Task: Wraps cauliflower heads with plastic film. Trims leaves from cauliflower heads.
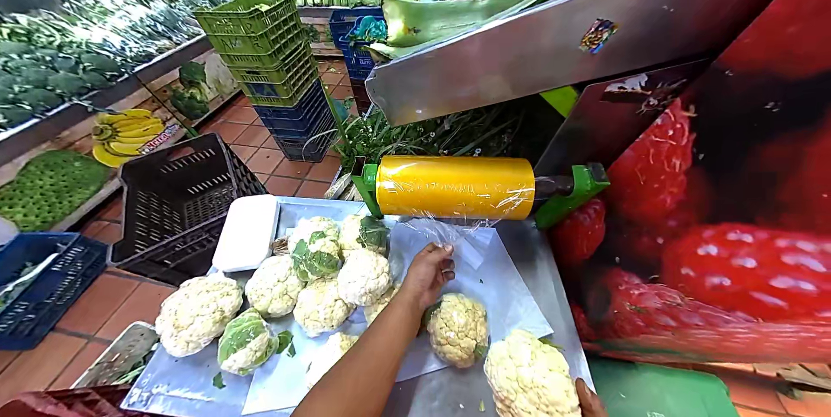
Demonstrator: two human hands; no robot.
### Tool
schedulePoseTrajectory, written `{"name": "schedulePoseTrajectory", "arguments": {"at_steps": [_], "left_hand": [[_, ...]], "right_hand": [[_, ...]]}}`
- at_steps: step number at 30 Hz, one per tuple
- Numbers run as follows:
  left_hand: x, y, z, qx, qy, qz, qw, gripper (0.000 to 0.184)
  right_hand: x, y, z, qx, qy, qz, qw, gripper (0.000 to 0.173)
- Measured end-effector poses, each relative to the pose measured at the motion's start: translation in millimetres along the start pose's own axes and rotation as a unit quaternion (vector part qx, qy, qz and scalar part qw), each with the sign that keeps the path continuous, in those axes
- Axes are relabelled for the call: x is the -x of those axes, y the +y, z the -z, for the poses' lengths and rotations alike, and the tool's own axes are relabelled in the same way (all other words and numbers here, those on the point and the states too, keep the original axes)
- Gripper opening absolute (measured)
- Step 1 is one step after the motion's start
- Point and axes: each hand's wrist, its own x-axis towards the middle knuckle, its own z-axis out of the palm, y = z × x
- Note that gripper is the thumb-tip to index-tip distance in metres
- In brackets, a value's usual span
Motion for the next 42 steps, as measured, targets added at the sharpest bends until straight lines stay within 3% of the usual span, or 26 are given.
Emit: {"name": "schedulePoseTrajectory", "arguments": {"at_steps": [3, 7, 8, 10, 11, 14, 16, 18, 20, 24, 28, 30, 33, 36, 38, 40, 42], "left_hand": [[50.7, 2.8, 19.6, -0.067, -0.087, 0.058, 0.992, 0.017], [92.7, 11.2, 52.9, -0.202, -0.219, 0.153, 0.942, 0.010], [93.1, 12.7, 56.3, -0.191, -0.201, 0.147, 0.949, 0.017], [84.6, 16.1, 51.2, -0.088, -0.129, 0.066, 0.986, 0.051], [75.9, 19.5, 43.3, -0.025, -0.092, 0.022, 0.995, 0.055], [48.5, 34.3, 13.5, 0.067, -0.021, -0.029, 0.997, 0.036], [49.5, 41.5, -5.3, 0.028, -0.042, -0.008, 0.999, 0.022], [70.9, 48.7, -18.9, -0.029, -0.118, 0.015, 0.993, 0.016], [97.7, 56.3, -25.5, -0.053, -0.165, 0.021, 0.985, 0.017], [140.8, 57.3, -24.6, -0.081, -0.173, 0.018, 0.981, 0.020], [181.3, 39.3, -15.1, -0.072, -0.211, 0.010, 0.975, 0.015], [198.9, 24.5, -3.1, -0.080, -0.241, 0.006, 0.967, 0.014], [205.1, -5.1, 29.2, -0.166, -0.263, 0.022, 0.950, 0.016], [165.5, -33.0, 58.1, -0.358, -0.243, 0.051, 0.900, 0.024], [136.5, -34.3, 55.9, -0.450, -0.234, 0.046, 0.861, 0.026], [120.8, -25.1, 46.8, -0.458, -0.170, 0.038, 0.872, 0.032], [127.3, 11.6, 16.3, -0.445, -0.104, 0.099, 0.884, 0.041]], "right_hand": [[1.8, -5.9, 0.7, 0.031, -0.009, 0.030, 0.999, 0.036], [3.9, -9.7, 8.6, 0.039, 0.007, 0.041, 0.998, 0.036], [1.8, -10.7, 8.5, 0.037, 0.009, 0.037, 0.999, 0.037], [-3.9, -12.8, 7.1, 0.028, 0.012, 0.024, 0.999, 0.040], [-6.8, -13.3, 5.8, 0.027, 0.024, 0.013, 0.999, 0.042], [-18.5, -6.0, 1.1, 0.054, 0.089, -0.023, 0.994, 0.049], [-28.9, 4.9, -5.1, 0.110, 0.125, -0.057, 0.984, 0.045], [-38.9, 19.3, -6.4, 0.128, 0.132, -0.091, 0.979, 0.046], [-49.6, 34.7, -6.9, 0.127, 0.123, -0.126, 0.976, 0.047], [-82.8, 52.7, -27.1, 0.140, 0.080, -0.182, 0.970, 0.047], [-129.7, 44.9, -73.5, 0.166, 0.045, -0.152, 0.973, 0.045], [-149.9, 33.4, -90.5, 0.167, -0.025, -0.138, 0.976, 0.048], [-170.1, 17.9, -112.9, 0.162, -0.062, -0.109, 0.979, 0.042], [-134.1, 4.1, -130.7, 0.214, -0.034, -0.095, 0.972, 0.041], [-103.4, 7.1, -116.2, 0.225, -0.063, -0.089, 0.968, 0.047], [-77.5, 8.6, -97.1, 0.237, -0.093, -0.058, 0.965, 0.064], [-58.8, 8.6, -79.7, 0.268, -0.133, -0.018, 0.954, 0.083]]}}
